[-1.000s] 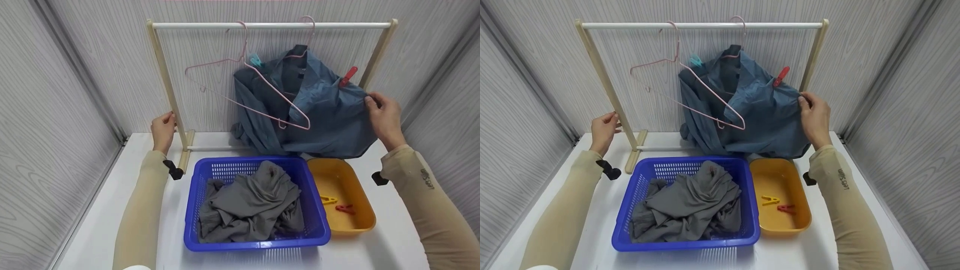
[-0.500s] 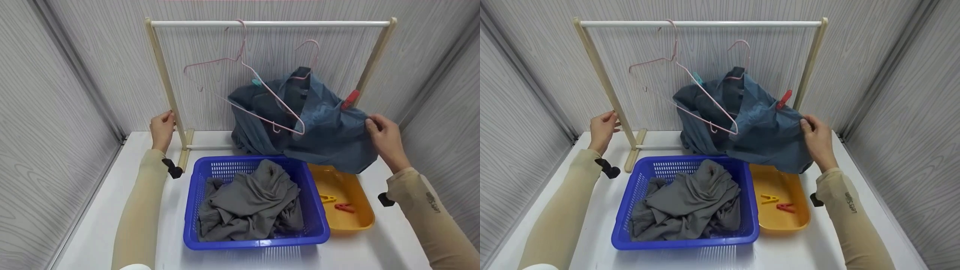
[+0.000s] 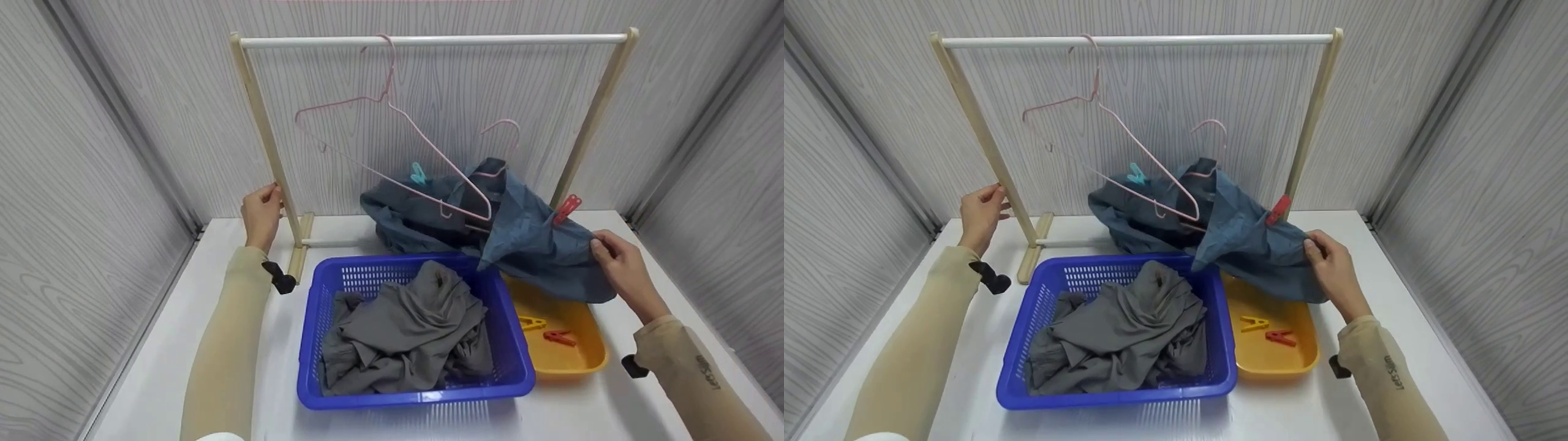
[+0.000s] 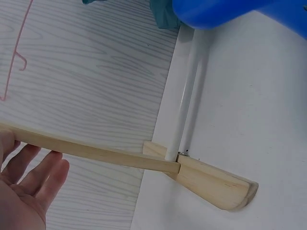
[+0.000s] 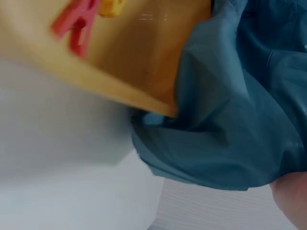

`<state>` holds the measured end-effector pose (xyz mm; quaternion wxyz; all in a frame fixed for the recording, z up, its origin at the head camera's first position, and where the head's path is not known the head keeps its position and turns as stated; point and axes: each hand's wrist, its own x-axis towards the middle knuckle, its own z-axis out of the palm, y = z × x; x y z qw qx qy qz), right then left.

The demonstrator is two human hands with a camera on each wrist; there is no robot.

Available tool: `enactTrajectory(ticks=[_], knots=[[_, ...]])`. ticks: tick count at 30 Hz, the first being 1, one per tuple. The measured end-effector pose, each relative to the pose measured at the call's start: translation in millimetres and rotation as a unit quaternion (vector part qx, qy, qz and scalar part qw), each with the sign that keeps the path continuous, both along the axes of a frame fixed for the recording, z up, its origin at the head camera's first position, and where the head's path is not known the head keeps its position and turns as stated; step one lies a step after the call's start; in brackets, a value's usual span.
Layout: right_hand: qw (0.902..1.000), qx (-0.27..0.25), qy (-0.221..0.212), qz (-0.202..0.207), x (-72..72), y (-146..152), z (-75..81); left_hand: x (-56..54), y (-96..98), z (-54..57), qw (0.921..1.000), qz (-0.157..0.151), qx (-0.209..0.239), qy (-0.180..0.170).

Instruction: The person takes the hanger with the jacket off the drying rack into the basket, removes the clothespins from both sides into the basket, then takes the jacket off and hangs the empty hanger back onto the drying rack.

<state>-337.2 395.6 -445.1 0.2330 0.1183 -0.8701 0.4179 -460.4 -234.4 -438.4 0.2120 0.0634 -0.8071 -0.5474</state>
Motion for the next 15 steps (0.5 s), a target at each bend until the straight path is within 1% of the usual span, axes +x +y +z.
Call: enactTrajectory(ticks=[5,7,8,10,12,13,14,15], knots=[[0.9994,-0.002,-0.029,0.016,16.7,6,-14.7,0.9,0.9,-1.6,0.9999,0.0,0.004,0.011],[0.9987,-0.012,-0.043,0.025,23.6,8,-19.9,1.2,2.6,-1.8,0.9999,0.007,0.003,0.015],[0.9981,-0.016,-0.051,0.03,27.3,9,-22.2,1.2,4.0,-1.8,0.9997,0.017,0.0,0.018],[0.9965,-0.035,-0.064,0.042,33.2,10,-26.3,1.8,8.9,-1.1,0.9982,0.052,-0.013,0.029],[0.9947,-0.049,-0.073,0.053,37.6,11,-29.6,1.9,16.2,-0.2,0.9943,0.089,-0.031,0.049],[0.9941,-0.053,-0.076,0.055,39.2,11,-30.8,2.2,21.0,0.7,0.9921,0.101,-0.041,0.062],[0.9937,-0.058,-0.078,0.057,40.4,11,-31.8,2.4,26.5,1.8,0.9904,0.106,-0.048,0.074],[0.9931,-0.062,-0.08,0.059,41.3,12,-32.7,2.9,32.4,3.0,0.9899,0.099,-0.056,0.086]])
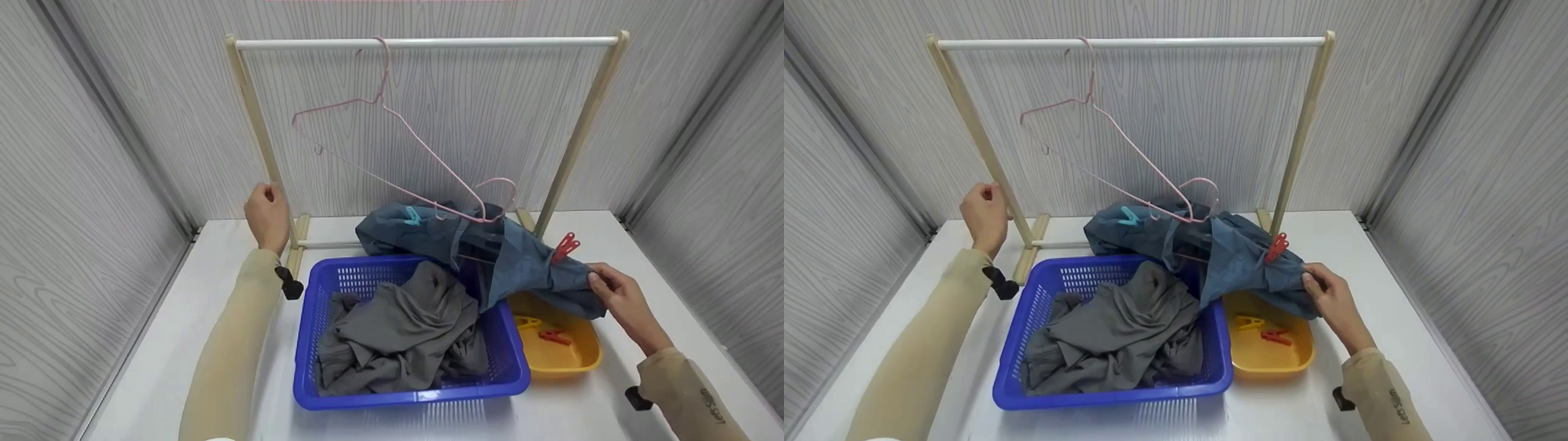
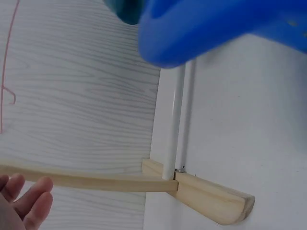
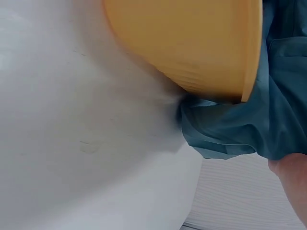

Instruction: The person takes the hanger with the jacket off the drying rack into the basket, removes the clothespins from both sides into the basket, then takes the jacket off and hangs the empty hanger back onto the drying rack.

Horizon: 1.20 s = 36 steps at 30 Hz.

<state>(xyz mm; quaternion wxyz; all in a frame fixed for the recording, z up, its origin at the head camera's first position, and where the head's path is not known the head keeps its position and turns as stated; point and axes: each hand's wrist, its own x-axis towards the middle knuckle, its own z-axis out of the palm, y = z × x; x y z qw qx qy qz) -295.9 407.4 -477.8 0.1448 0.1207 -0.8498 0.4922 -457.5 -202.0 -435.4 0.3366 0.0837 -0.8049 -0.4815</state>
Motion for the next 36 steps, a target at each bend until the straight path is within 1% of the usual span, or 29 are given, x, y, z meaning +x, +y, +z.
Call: enactTrajectory(ticks=[1,2,3,4,5,6,7,8,9,11,12,13,14,15,16,17,19,21,23,25,26,28,30,32,33,34,35,36], knots=[[1.0,0.0,-0.002,0.0,0.4,0,-0.9,0.4,5.5,1.1,0.9997,-0.02,-0.011,0.007],[1.0,-0.001,-0.005,0.001,0.9,0,-1.5,1.1,11.4,2.5,0.9984,-0.054,-0.018,0.007],[1.0,0.0,-0.008,0.002,1.3,0,-2.2,2.2,17.7,4.1,0.9952,-0.094,-0.028,0.001],[0.9999,0.0,-0.011,0.002,1.8,0,-2.8,3.7,24.2,5.5,0.9895,-0.138,-0.041,-0.01],[0.9999,0.001,-0.014,0.003,2.4,0,-3.4,5.6,30.7,6.6,0.9806,-0.185,-0.059,-0.027],[0.9998,0.001,-0.017,0.005,3.0,0,-3.9,8.2,37.1,7.7,0.968,-0.234,-0.077,-0.047],[0.9998,0.002,-0.02,0.006,3.9,0,-4.7,10.8,44.1,8.0,0.9528,-0.279,-0.096,-0.07],[0.9997,0.003,-0.023,0.008,4.9,0,-5.7,13.9,51.1,8.2,0.9347,-0.323,-0.118,-0.091],[0.9996,0.003,-0.024,0.01,6.1,0,-6.5,17.5,57.8,8.4,0.9149,-0.362,-0.143,-0.108],[0.9995,0.003,-0.028,0.016,8.4,0,-7.9,24.0,70.6,7.6,0.8742,-0.426,-0.196,-0.126],[0.9994,0.003,-0.028,0.018,9.4,0,-8.4,26.9,76.4,6.9,0.8561,-0.449,-0.22,-0.131],[0.9994,0.002,-0.029,0.02,10.4,0,-8.5,29.4,81.5,5.9,0.8412,-0.463,-0.246,-0.131],[0.9994,0.002,-0.028,0.021,11.1,-1,-8.3,31.4,86.0,5.0,0.8291,-0.472,-0.273,-0.124],[0.9994,0.001,-0.026,0.021,11.7,-2,-7.8,33.1,89.7,4.1,0.8205,-0.475,-0.296,-0.116],[0.9995,0.001,-0.023,0.021,12.1,-2,-7.0,34.2,92.5,2.9,0.8152,-0.473,-0.317,-0.106],[0.9997,0.0,-0.017,0.02,12.4,-4,-5.8,35.3,94.2,1.6,0.8125,-0.468,-0.334,-0.097],[0.9997,-0.007,-0.004,0.021,12.9,-7,-2.7,37.2,94.1,-0.9,0.8131,-0.458,-0.351,-0.08],[0.9994,-0.006,0.016,0.029,13.8,-10,0.5,39.9,90.5,-2.3,0.8164,-0.453,-0.352,-0.065],[0.9984,-0.002,0.035,0.044,14.8,-15,3.4,44.9,82.2,-1.9,0.8191,-0.453,-0.347,-0.058],[0.9968,0.005,0.051,0.062,16.6,-18,4.6,51.9,73.9,0.9,0.82,-0.455,-0.342,-0.059],[0.9959,0.007,0.057,0.07,18.2,-19,4.5,55.8,70.7,2.7,0.8191,-0.456,-0.343,-0.064],[0.9951,0.0,0.055,0.082,21.9,-20,3.1,63.3,65.7,4.9,0.8159,-0.457,-0.347,-0.071],[0.9947,-0.006,0.05,0.089,24.7,-20,-0.3,70.9,62.0,5.6,0.8106,-0.459,-0.354,-0.081],[0.9946,-0.008,0.043,0.095,26.9,-20,-3.8,77.0,58.3,3.3,0.8047,-0.461,-0.364,-0.09],[0.9946,-0.01,0.038,0.096,27.2,-21,-5.5,79.6,55.9,1.7,0.8034,-0.46,-0.367,-0.091],[0.9946,-0.008,0.036,0.097,27.3,-22,-6.9,81.9,53.1,0.2,0.8037,-0.459,-0.366,-0.095],[0.995,-0.007,0.03,0.095,27.3,-24,-7.7,83.9,50.0,-1.8,0.8062,-0.457,-0.364,-0.096],[0.9955,-0.002,0.026,0.091,27.1,-27,-8.0,85.7,46.7,-4.1,0.811,-0.452,-0.359,-0.096]])
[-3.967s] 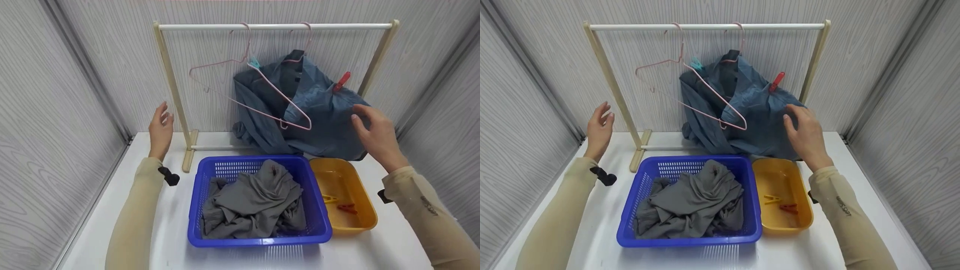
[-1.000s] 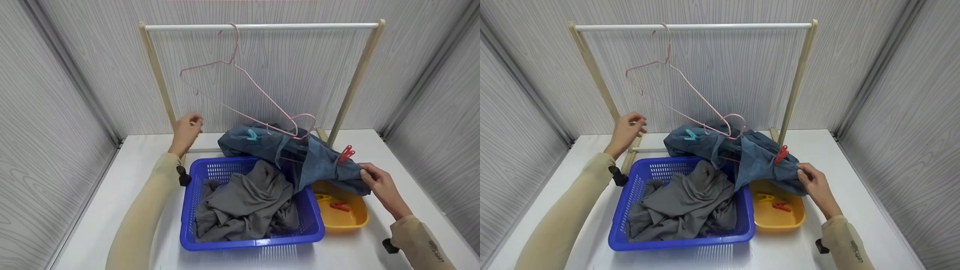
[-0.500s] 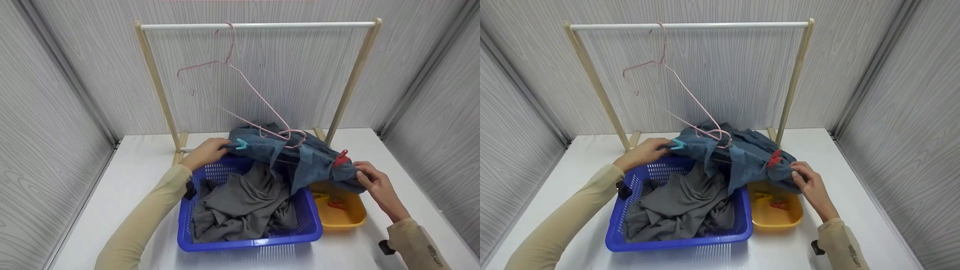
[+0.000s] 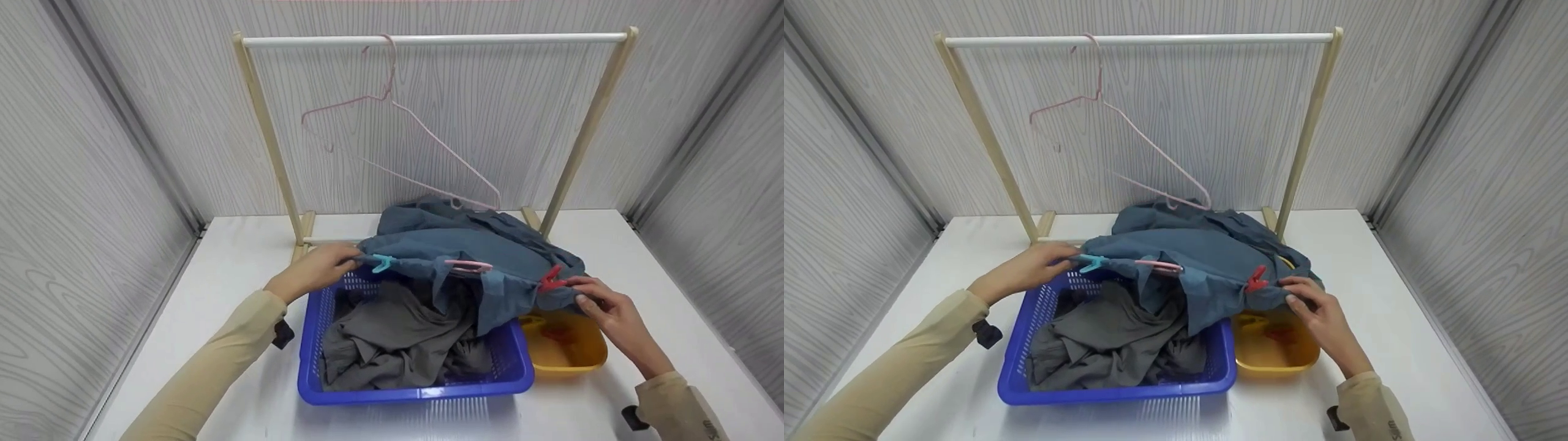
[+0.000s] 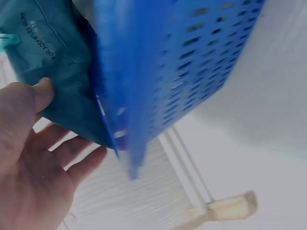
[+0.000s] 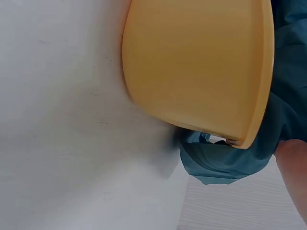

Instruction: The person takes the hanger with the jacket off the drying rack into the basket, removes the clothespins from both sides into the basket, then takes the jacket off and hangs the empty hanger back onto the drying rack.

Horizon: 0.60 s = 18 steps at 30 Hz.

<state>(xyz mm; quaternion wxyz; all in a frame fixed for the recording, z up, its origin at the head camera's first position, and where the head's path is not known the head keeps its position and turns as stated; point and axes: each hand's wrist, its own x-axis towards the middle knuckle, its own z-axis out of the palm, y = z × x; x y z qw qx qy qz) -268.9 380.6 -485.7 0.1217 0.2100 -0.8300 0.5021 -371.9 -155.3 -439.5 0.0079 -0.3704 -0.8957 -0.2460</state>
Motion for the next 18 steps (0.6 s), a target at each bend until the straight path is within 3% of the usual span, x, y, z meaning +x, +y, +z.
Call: enactTrajectory(ticks=[5,7,10,14,18], knots=[[0.9948,0.045,-0.03,-0.086,1.7,-14,6.8,9.1,-9.6,-17.9,0.9939,0.066,0.088,-0.01],[0.9893,0.055,-0.051,-0.125,3.1,-23,9.6,15.7,-12.1,-25.7,0.9851,0.102,0.135,-0.031],[0.981,0.036,-0.095,-0.165,5.3,-38,13.5,27.8,-13.1,-35.5,0.9643,0.156,0.205,-0.063],[0.9655,-0.055,-0.148,-0.207,6.9,-62,17.4,43.6,-9.6,-42.7,0.9321,0.214,0.283,-0.073],[0.9363,-0.196,-0.184,-0.226,9.3,-87,17.9,55.3,-2.5,-47.8,0.91,0.263,0.317,-0.049]])
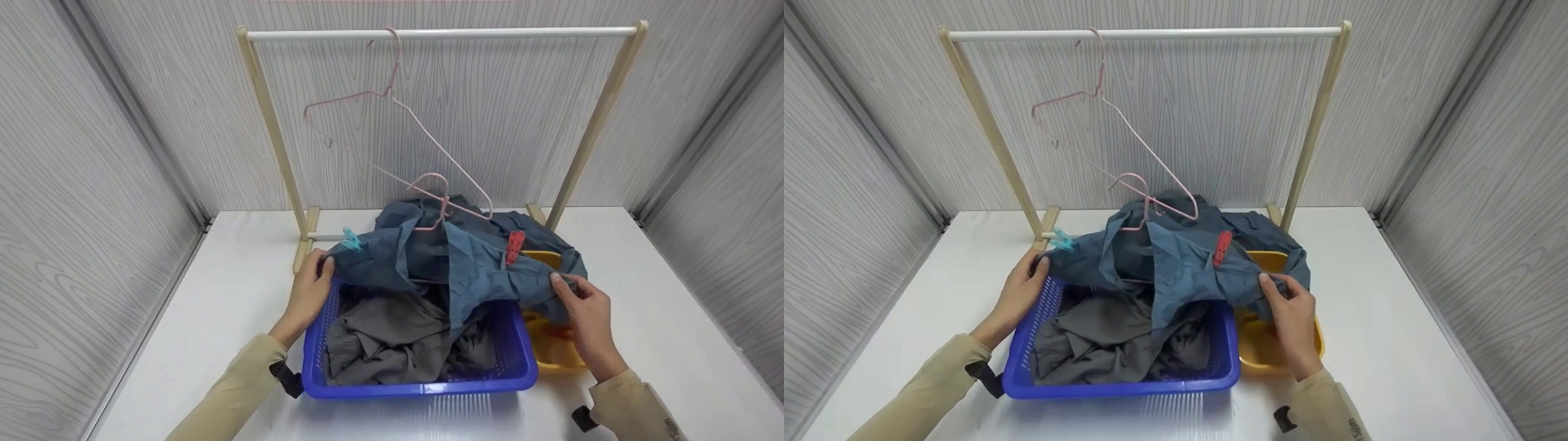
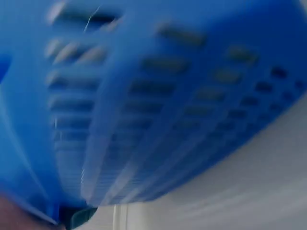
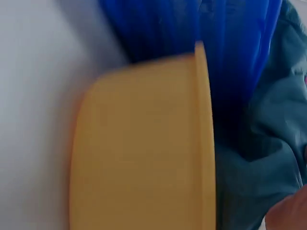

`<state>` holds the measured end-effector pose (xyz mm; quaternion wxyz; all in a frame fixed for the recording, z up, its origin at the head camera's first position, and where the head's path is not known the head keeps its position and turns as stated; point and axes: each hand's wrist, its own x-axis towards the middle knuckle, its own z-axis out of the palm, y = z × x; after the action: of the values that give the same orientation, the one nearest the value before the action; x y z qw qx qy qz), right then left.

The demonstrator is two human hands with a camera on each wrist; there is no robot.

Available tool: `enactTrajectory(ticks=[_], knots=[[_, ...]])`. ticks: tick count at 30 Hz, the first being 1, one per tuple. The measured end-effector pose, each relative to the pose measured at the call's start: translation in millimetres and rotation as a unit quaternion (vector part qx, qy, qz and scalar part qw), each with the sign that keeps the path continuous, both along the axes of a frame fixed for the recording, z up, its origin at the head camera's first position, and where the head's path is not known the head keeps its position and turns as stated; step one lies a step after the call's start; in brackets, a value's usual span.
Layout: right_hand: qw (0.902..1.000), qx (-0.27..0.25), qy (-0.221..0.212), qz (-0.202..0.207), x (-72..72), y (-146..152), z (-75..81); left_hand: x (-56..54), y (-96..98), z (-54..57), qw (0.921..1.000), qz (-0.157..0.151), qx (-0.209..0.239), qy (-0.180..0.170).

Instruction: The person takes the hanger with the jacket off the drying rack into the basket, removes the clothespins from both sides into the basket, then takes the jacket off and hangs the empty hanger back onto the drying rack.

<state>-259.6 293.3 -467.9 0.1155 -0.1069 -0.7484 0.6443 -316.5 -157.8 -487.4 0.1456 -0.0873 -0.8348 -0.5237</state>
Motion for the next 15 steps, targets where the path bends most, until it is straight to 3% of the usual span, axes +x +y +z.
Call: enactTrajectory(ticks=[4,10,15], knots=[[0.9946,-0.101,0.01,-0.022,4.6,-22,0.1,5.9,7.1,-2.4,0.9976,0.059,-0.02,0.029],[0.9936,-0.082,0.046,-0.062,12.3,-48,-2.5,14.6,9.3,-3.8,0.9855,0.149,-0.047,0.067],[0.983,-0.102,0.105,-0.111,19.2,-60,-5.9,21.2,7.0,-6.0,0.9746,0.191,-0.073,0.092]])
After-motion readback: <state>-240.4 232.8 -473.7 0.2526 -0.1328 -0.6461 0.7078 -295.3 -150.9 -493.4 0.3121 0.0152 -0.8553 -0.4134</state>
